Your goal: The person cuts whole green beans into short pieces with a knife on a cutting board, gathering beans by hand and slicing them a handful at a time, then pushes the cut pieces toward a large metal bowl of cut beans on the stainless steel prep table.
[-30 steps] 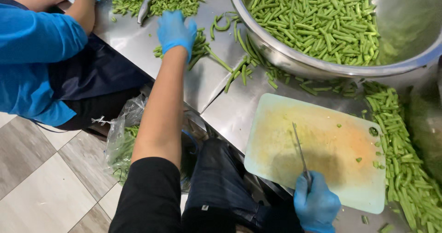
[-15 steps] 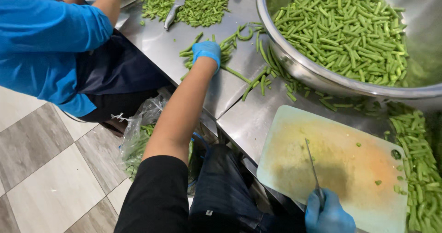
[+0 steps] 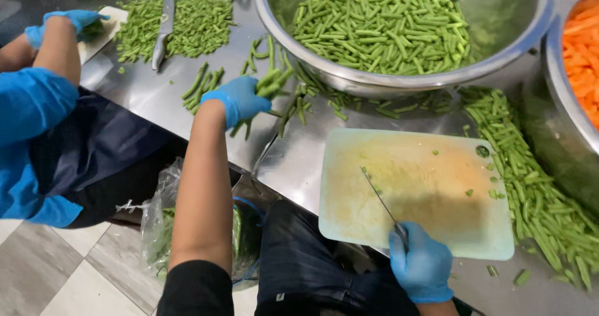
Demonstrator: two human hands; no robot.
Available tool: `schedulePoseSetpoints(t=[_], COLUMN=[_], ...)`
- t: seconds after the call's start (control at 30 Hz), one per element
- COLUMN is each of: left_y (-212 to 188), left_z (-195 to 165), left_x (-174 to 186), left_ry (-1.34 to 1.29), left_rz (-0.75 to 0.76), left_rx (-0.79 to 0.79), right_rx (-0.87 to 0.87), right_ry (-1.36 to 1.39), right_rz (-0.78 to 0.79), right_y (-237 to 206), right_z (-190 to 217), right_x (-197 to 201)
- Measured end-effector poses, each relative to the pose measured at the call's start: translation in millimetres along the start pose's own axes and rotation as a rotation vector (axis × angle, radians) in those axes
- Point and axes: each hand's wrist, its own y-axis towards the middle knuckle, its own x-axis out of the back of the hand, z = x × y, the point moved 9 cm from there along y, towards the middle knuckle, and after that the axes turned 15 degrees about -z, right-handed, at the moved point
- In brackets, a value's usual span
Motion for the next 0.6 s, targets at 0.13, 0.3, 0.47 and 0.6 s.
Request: schedulePoseSetpoints(t=[0.13,0.3,0.47,0.6], left_y=[-64,-124,-143,-150], left_z=[-80,-166,-220,-223], left_x=[-63,-124,-153,-157], left_ry=[-0.251,0.023,0.120,0.160], left_rz=[0.344,0.311,0.156,0.032], left_rx=[-0.290,-0.528,-0.652,-0.756], right_rx=[-0.035,-0.785,-0.652,-0.660], right_ry=[0.121,0.959,0.870,0.663], right_rz=[0.033,-0.003,0.158,-0.020], right_y=[-2,-35,-29,-17], right_z=[-3,-56,-66,-111], right_x=[2,14,32,75])
